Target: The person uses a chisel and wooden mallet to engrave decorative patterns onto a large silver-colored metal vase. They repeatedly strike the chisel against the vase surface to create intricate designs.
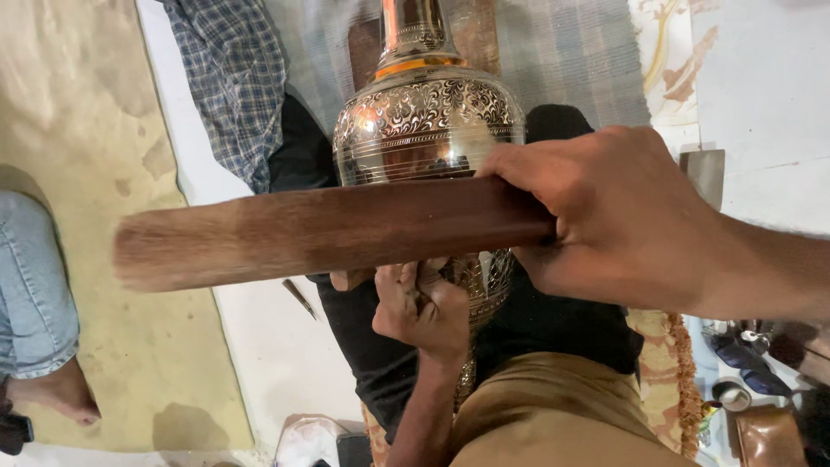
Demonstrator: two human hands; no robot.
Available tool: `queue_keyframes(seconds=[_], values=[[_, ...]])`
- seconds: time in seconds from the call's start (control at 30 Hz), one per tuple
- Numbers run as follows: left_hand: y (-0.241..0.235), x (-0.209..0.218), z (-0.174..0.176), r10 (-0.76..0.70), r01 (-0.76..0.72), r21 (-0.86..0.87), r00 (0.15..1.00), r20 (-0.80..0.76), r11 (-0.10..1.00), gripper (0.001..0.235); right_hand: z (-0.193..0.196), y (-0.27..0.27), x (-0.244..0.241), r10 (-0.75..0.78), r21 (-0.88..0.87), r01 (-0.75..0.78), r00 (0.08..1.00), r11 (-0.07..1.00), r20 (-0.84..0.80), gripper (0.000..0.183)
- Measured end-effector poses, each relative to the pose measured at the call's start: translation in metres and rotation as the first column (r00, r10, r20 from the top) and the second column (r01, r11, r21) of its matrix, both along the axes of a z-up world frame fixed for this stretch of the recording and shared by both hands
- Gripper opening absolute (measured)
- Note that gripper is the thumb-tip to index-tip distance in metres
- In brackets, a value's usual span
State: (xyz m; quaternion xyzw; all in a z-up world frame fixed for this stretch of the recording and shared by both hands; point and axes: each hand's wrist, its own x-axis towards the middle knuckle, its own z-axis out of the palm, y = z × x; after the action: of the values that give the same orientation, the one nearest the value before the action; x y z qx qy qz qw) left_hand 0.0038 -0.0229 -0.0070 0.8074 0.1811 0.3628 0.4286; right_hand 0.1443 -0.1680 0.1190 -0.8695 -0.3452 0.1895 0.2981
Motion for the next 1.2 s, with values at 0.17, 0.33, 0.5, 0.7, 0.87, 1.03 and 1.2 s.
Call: queue_keyframes(seconds=[0.17,0.33,0.5,0.7,0.87,1.03,1.2], values=[[-0.001,-0.002,0.000,0.014,-0.015,-0.025,1.000,-0.023,1.000,0.035,0.024,0.010,0.012,0.201,-0.330,-0.165,0.977,0.929,0.076,0.044],[0.006,-0.002,0.002,-0.007,0.017,0.119,0.997,-0.082,0.993,0.022,0.024,0.019,0.012,0.221,-0.433,-0.206,0.975,0.877,-0.015,0.038],[0.018,0.002,0.004,-0.203,0.210,0.046,0.972,-0.120,0.977,0.031,0.018,0.008,0.008,0.219,-0.374,-0.133,0.955,0.918,0.199,0.048],[0.037,0.007,0.015,-0.420,0.440,0.013,0.866,-0.271,0.898,0.034,-0.011,-0.014,0.009,0.064,-0.557,-0.111,0.993,0.823,-0.103,0.031],[0.055,0.032,0.032,-0.664,0.712,0.094,0.687,-0.296,0.695,0.049,-0.056,-0.049,-0.023,-0.245,-0.562,0.062,0.935,0.825,-0.255,0.023],[0.081,0.059,0.056,-0.844,0.902,-0.004,0.401,-0.357,0.431,0.063,-0.113,-0.064,-0.080,-0.582,-0.159,0.589,0.652,0.792,-0.486,0.029],[0.081,0.089,0.050,-0.830,0.972,-0.054,0.164,-0.534,0.227,0.076,-0.161,-0.077,-0.153,-0.651,-0.033,0.715,0.615,0.699,-0.445,0.033]])
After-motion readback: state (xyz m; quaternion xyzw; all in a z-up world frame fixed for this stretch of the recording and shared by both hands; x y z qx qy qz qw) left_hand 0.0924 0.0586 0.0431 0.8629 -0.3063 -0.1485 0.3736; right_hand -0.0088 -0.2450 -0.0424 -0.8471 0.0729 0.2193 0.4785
